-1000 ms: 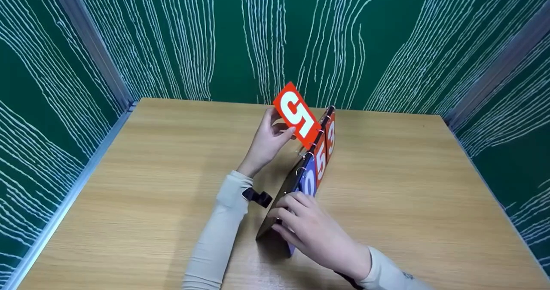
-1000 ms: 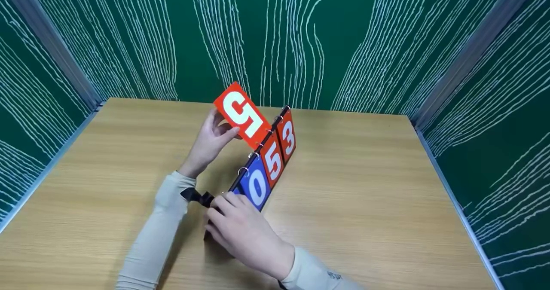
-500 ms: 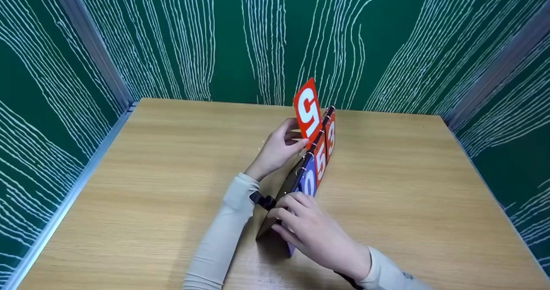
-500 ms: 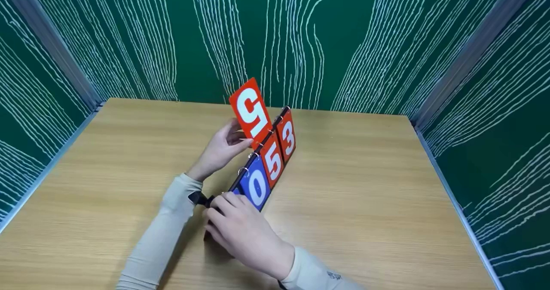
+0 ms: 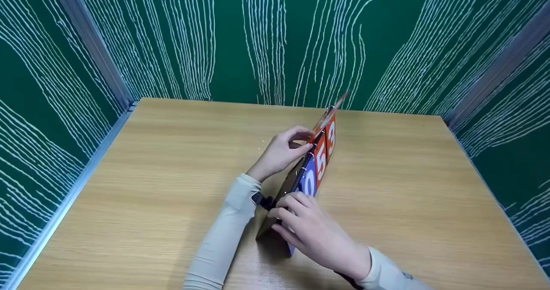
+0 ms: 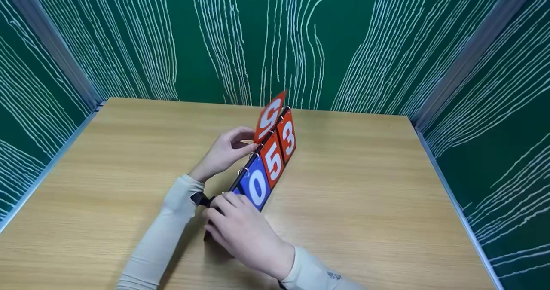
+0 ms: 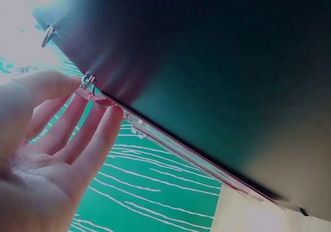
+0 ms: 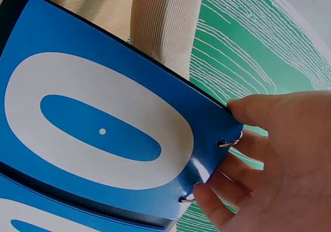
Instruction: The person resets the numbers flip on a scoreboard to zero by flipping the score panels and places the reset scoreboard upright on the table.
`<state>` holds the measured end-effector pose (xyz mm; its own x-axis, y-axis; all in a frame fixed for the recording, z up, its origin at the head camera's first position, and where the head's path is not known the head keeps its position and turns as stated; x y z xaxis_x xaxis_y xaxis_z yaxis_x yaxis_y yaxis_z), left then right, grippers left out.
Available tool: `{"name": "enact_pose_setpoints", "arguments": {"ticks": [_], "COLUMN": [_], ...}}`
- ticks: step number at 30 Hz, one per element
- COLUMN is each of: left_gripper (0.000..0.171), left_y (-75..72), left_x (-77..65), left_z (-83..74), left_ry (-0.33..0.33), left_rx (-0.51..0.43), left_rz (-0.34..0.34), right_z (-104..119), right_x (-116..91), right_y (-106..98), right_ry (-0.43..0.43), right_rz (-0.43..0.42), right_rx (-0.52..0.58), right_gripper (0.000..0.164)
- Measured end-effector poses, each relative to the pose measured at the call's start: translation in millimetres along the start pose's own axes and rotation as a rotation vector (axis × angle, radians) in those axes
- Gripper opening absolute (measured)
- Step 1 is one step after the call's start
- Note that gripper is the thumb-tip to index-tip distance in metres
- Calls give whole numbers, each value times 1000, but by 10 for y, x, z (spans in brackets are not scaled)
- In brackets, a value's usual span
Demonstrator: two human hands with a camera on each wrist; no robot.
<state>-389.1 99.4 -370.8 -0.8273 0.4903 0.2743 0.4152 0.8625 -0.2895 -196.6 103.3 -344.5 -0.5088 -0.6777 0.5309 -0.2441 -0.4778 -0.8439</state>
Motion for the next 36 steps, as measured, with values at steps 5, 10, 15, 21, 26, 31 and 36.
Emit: {"name": "enact_pose_setpoints", "arguments": {"ticks": [5,10,15,21,26,31,36], "left_gripper": [25,24,24,24,24,23,23], "left_y": [22,24,27,28,37,43,50], "left_x": [-7,-15,-20,-22,-12,-21,-24], "left_z": [28,39,39,33,35,50,64], "left_ry": [-19,-31,-43,-42,-38,-47,-60], "left_rx": [6,18,31,47,40,64,88], "left_rz": [19,25,29,34,48,58,68], "right_z": [8,4,-2,-6,-1,-8,-15], "right_x": [9,7,3,0,15,13,3], "right_y": [-4,4,9,12,-3,4,10], "right_ry": [-9,0,6,10,-1,3,11], "right_rz": [-9,3,10,12,-3,2,13], "right_rx": [-11,-16,-24,-27,-32,-25,-12], "right_gripper": [17,17,18,19,20,18,18]}}
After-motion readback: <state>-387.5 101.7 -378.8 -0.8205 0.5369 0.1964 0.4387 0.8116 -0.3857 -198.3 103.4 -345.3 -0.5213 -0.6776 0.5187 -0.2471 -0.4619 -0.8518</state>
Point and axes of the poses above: each hand's wrist, its own x-axis towards the middle knuckle, its own y-axis out of the palm, z = x × y, the point moved 10 cm from there along x, towards the middle knuckle, and after that the axes turned 2 degrees about -y, right-handed, at the moved point
